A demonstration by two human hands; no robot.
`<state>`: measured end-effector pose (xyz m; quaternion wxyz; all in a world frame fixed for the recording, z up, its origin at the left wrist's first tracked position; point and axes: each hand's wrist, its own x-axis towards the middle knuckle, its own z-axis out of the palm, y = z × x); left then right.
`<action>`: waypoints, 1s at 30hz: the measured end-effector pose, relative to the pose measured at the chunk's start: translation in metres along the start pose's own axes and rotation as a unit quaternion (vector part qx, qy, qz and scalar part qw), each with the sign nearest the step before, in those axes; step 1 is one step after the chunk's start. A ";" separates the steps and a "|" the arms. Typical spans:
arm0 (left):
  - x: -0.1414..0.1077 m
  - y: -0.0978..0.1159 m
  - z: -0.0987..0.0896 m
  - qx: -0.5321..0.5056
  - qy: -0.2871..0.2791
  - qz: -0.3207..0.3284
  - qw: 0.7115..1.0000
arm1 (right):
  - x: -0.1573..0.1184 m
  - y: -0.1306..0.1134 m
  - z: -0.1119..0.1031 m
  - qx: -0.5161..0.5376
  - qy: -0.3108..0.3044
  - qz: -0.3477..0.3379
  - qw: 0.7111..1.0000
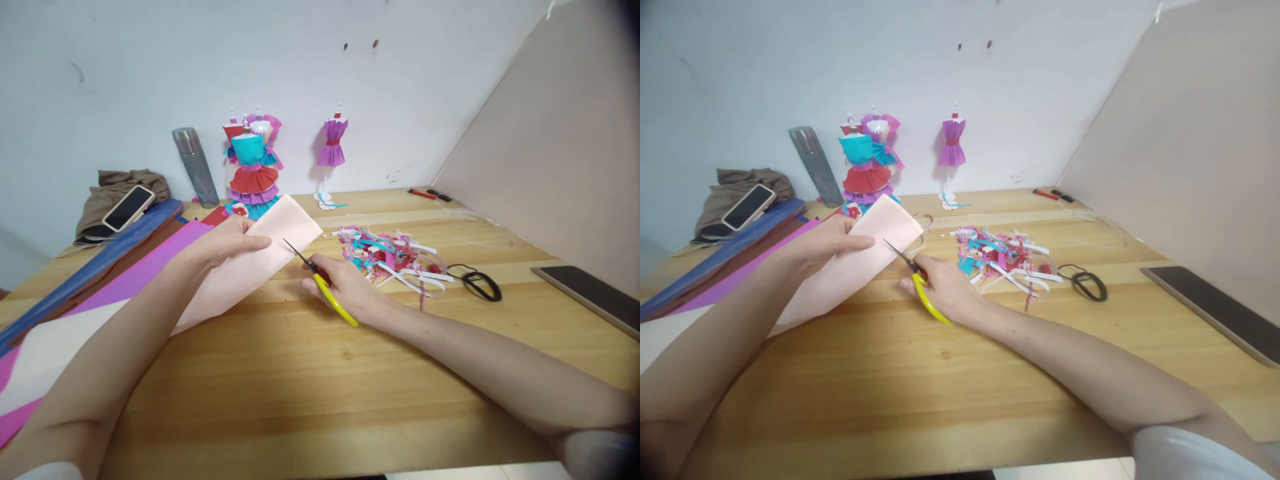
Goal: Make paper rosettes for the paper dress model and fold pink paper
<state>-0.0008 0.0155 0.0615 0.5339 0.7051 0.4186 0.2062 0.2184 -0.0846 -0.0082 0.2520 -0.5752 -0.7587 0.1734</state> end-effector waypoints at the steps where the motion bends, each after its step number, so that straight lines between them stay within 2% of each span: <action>1: 0.000 0.000 0.000 -0.001 0.001 -0.001 1.000 | 0.000 0.000 0.000 0.000 -0.001 0.000 1.000; 9: 0.000 -0.003 -0.001 -0.015 0.019 -0.001 1.000 | 0.000 0.001 0.000 -0.004 -0.002 -0.006 1.000; 30: 0.001 -0.006 -0.002 -0.027 -0.001 -0.019 0.999 | 0.002 0.008 0.005 -0.003 0.002 -0.012 1.000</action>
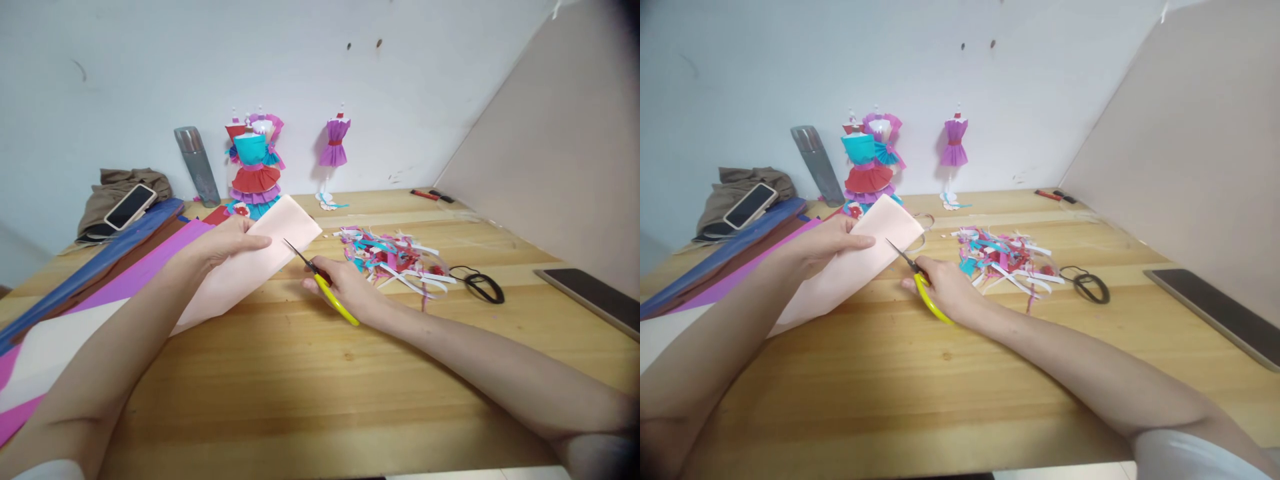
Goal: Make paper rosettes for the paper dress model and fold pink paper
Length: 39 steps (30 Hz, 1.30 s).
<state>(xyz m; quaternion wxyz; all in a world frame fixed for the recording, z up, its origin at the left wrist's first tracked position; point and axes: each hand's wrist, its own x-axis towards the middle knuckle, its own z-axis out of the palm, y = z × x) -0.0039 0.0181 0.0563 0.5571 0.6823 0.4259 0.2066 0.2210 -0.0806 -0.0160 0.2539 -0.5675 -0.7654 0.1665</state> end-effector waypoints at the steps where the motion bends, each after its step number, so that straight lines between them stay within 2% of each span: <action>1: 0.000 0.000 0.000 -0.002 0.000 -0.001 1.000 | 0.000 0.000 0.000 -0.005 -0.001 0.004 1.000; 9: 0.001 -0.003 -0.003 -0.023 -0.017 -0.013 0.999 | 0.000 0.001 0.001 -0.007 -0.005 0.017 1.000; 15: 0.002 -0.002 0.000 -0.051 0.015 0.013 0.998 | -0.001 0.001 0.001 -0.004 -0.008 0.020 1.000; 21: 0.000 0.001 0.002 -0.032 0.036 0.019 0.999 | -0.001 -0.002 0.000 0.000 -0.018 0.027 0.999; 28: -0.001 0.000 0.002 -0.046 0.026 0.012 0.999 | -0.003 -0.010 -0.004 -0.026 -0.038 0.042 0.998; 39: -0.001 -0.002 0.002 -0.098 0.019 -0.017 0.995 | -0.003 -0.008 -0.003 -0.049 -0.031 0.026 0.998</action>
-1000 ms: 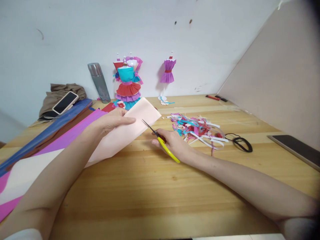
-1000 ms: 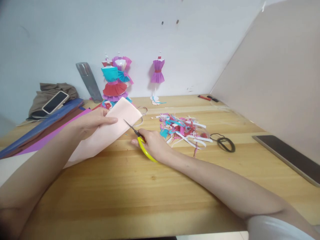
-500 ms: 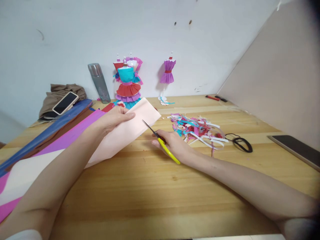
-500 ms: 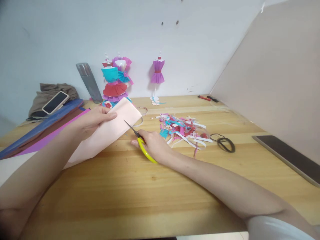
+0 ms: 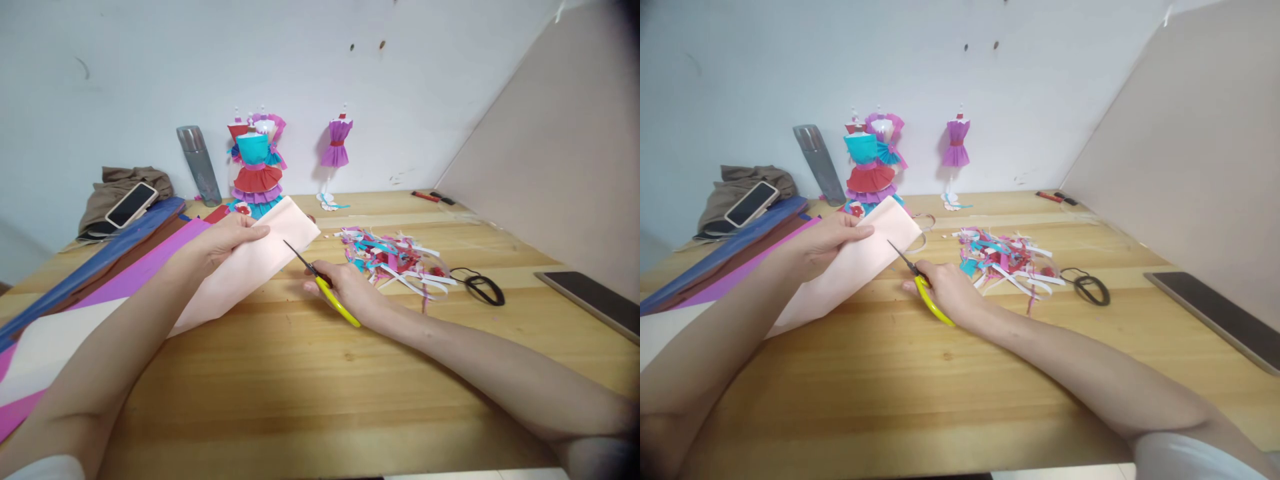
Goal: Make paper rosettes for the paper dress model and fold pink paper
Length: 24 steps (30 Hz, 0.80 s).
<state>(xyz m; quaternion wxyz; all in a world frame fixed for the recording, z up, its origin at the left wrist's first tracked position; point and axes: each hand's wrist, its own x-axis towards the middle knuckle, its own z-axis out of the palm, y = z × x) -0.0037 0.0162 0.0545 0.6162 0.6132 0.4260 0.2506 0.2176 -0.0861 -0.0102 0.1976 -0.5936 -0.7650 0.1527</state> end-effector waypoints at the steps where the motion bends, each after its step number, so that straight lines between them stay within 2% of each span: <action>1: 0.000 0.000 0.000 0.000 0.000 0.000 1.000 | 0.000 0.000 0.000 -0.001 0.001 -0.001 1.000; 6: 0.001 0.000 -0.001 0.001 0.001 -0.007 1.000 | 0.000 0.000 -0.001 0.007 -0.004 0.000 1.000; 15: 0.003 0.002 -0.002 0.002 0.009 0.031 0.999 | 0.000 0.004 0.005 0.052 0.009 -0.007 0.999; 24: 0.005 0.001 0.001 -0.001 -0.007 0.039 0.999 | -0.001 -0.001 -0.002 0.092 0.002 -0.010 0.996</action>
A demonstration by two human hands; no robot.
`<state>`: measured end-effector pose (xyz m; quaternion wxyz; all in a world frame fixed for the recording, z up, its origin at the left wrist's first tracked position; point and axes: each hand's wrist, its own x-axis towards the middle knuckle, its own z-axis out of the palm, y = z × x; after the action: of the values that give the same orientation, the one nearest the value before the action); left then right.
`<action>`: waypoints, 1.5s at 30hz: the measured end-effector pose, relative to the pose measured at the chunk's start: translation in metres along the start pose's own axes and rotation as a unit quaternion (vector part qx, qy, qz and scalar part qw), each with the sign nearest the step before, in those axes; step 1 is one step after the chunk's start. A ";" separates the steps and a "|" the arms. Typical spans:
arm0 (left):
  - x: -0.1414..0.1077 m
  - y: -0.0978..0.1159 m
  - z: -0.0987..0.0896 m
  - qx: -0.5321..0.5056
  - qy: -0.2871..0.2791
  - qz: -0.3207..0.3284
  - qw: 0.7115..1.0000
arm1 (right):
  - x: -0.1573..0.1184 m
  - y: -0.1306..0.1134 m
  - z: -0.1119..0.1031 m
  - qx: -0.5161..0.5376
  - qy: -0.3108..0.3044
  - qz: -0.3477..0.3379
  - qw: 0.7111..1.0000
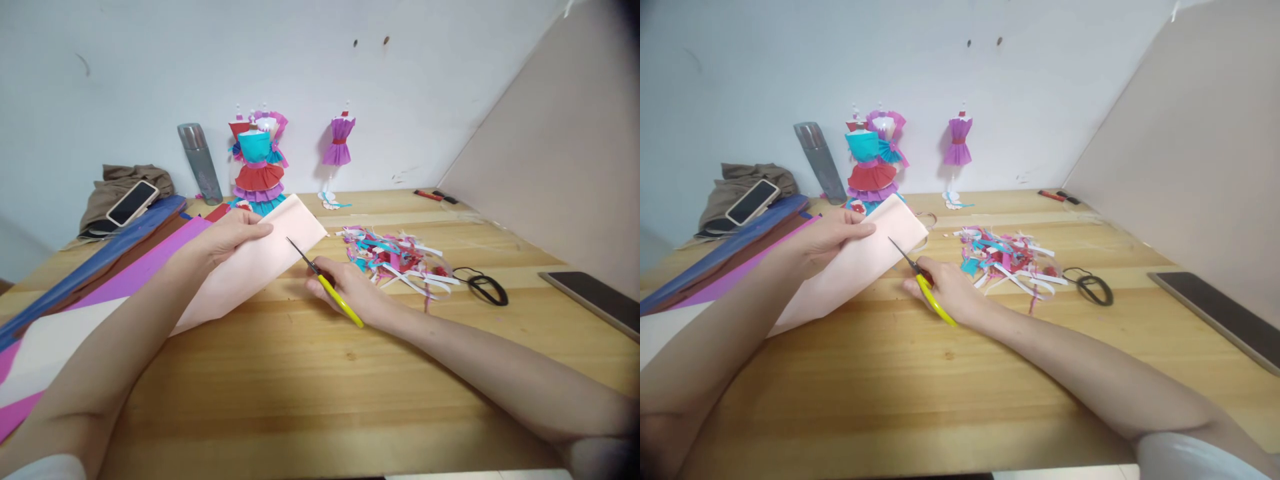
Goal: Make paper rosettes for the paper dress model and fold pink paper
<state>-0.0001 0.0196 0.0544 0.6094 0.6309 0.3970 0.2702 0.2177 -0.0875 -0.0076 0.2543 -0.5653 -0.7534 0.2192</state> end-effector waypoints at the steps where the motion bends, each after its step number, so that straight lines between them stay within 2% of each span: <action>1: 0.000 0.000 0.001 0.001 -0.006 0.000 1.000 | 0.000 0.001 0.001 0.003 0.006 -0.003 1.000; 5: -0.001 0.001 0.007 0.020 -0.016 -0.003 1.000 | 0.000 0.005 0.004 0.014 0.029 -0.022 0.999; 10: -0.002 0.001 0.013 0.061 -0.010 0.016 0.998 | -0.001 0.004 0.003 0.030 0.024 -0.036 0.999; 20: -0.003 0.000 0.015 0.082 -0.007 0.026 0.996 | -0.001 -0.002 -0.001 0.013 0.013 -0.016 1.000; 34: -0.005 0.001 0.014 0.071 -0.020 0.015 0.997 | 0.002 0.009 0.006 0.001 0.016 -0.017 1.000; 45: -0.003 0.002 0.015 0.016 -0.016 -0.037 0.999 | 0.000 0.007 0.008 0.008 0.028 -0.025 0.999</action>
<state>0.0106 0.0089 0.0556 0.6149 0.6300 0.4143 0.2311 0.2182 -0.0855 -0.0182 0.2852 -0.5502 -0.7583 0.2023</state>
